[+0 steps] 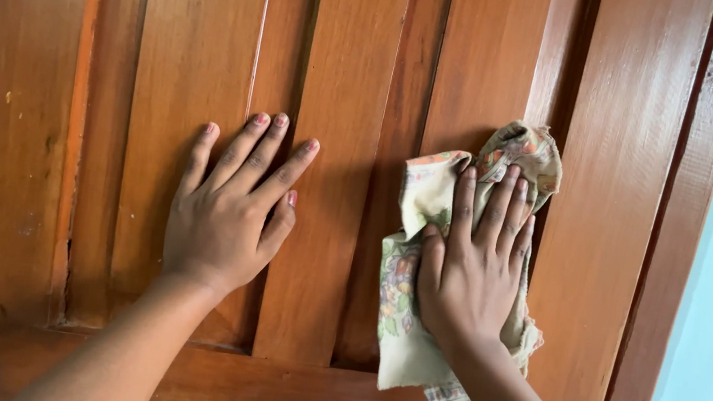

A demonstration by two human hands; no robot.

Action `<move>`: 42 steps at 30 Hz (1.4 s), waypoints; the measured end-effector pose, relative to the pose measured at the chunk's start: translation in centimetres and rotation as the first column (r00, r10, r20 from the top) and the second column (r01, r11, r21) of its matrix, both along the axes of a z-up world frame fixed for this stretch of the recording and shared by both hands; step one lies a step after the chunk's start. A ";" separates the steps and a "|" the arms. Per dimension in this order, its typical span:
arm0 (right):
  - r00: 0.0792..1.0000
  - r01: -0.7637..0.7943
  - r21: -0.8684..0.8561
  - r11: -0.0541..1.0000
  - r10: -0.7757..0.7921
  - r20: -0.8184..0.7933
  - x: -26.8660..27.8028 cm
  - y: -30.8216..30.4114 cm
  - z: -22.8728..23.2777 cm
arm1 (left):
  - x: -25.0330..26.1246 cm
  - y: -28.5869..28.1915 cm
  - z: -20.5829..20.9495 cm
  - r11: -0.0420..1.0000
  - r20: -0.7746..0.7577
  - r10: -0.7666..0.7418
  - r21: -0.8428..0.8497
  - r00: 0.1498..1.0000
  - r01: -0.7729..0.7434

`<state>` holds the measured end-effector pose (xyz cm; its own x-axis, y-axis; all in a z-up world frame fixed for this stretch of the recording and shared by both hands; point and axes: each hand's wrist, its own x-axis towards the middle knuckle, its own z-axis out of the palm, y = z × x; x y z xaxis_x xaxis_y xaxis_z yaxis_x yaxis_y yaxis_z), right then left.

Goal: The person wipes down a wooden door and its locking hardware with a cloth.

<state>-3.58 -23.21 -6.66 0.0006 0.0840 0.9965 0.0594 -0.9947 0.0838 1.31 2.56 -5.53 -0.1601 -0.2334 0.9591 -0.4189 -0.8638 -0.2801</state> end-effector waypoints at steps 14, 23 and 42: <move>0.986 -0.133 -0.222 0.966 0.106 -0.129 -0.6 8.9 0.4 | 0.7 0.7 0.0 0.964 -0.013 -0.265 -0.017 0.964 0.265; 0.924 -0.375 -0.173 0.911 0.353 -0.144 -1.5 10.7 1.0 | -0.4 1.1 0.1 0.933 -0.007 -0.357 0.038 0.934 0.357; 0.938 -0.286 -0.187 0.940 0.236 -0.253 -1.6 11.1 2.2 | 1.2 0.1 0.4 0.759 -0.001 -0.544 -0.426 0.839 0.492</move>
